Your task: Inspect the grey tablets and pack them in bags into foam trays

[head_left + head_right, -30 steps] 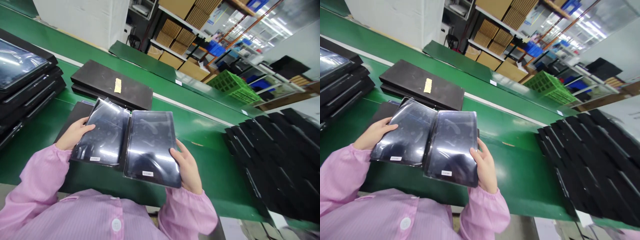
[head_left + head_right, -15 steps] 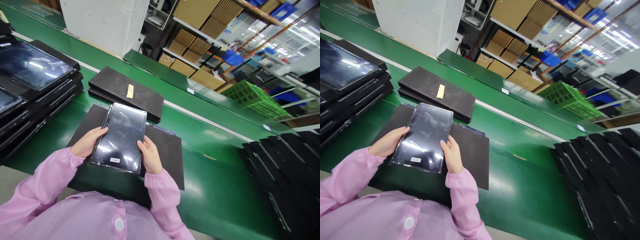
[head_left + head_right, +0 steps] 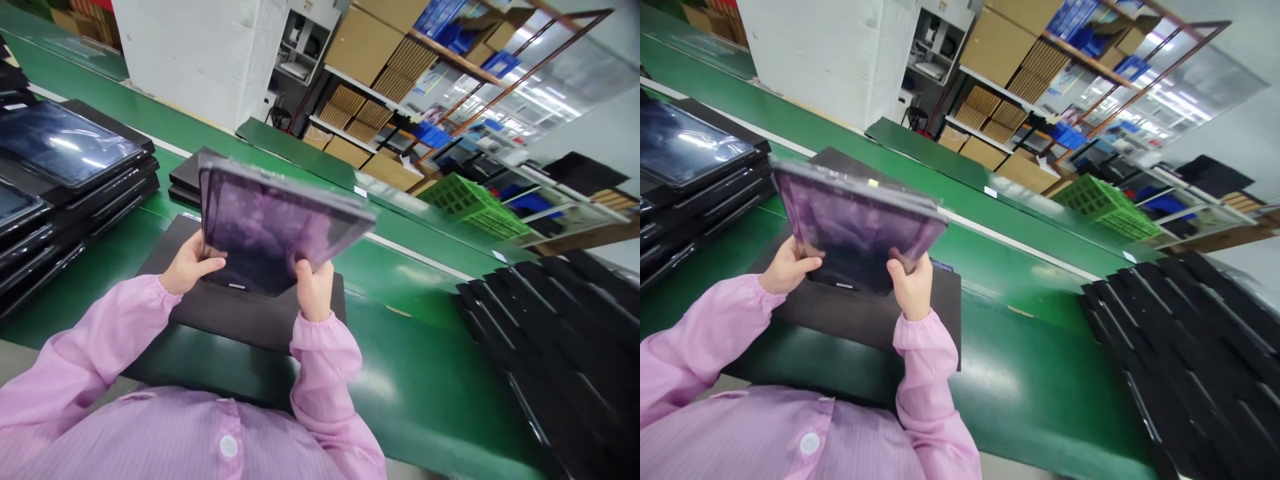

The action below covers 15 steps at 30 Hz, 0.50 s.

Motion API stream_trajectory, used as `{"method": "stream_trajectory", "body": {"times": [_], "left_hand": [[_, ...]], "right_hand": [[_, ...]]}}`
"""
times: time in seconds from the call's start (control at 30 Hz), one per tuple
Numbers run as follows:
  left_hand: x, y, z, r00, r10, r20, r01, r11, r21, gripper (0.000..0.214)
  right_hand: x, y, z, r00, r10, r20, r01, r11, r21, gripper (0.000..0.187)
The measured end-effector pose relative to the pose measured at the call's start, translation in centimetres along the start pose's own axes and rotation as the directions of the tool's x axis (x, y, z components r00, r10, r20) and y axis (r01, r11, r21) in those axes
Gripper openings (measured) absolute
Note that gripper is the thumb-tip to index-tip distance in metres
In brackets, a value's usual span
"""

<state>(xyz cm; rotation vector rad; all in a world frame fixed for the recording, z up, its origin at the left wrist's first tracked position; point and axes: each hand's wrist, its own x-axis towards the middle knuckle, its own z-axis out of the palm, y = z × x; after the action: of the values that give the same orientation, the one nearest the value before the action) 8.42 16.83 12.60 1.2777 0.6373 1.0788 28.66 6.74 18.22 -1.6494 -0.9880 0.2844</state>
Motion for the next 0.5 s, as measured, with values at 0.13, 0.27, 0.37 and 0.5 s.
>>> {"method": "stream_trajectory", "body": {"times": [0.13,0.27,0.37,0.5], "left_hand": [[-0.4,0.5,0.4,0.984,-0.016,0.178,-0.008,0.991,0.134,0.040],[-2.7,2.2,2.4,0.976,0.209,0.065,-0.218,0.951,0.218,0.030],[-3.9,3.6,4.6,0.940,0.324,-0.104,-0.304,0.937,0.171,0.045],[-2.0,5.7,6.3,0.875,0.475,-0.092,-0.458,0.875,0.155,0.069]], "right_hand": [[-0.5,1.3,-0.5,0.990,0.131,-0.050,-0.114,0.959,0.259,0.048],[-1.3,1.2,-1.1,0.998,0.058,0.013,-0.059,0.959,0.276,0.038],[-2.8,0.4,-0.9,0.998,0.045,0.043,-0.054,0.966,0.255,0.036],[-5.7,1.1,1.0,0.987,0.047,-0.152,-0.008,0.968,0.250,0.040]]}}
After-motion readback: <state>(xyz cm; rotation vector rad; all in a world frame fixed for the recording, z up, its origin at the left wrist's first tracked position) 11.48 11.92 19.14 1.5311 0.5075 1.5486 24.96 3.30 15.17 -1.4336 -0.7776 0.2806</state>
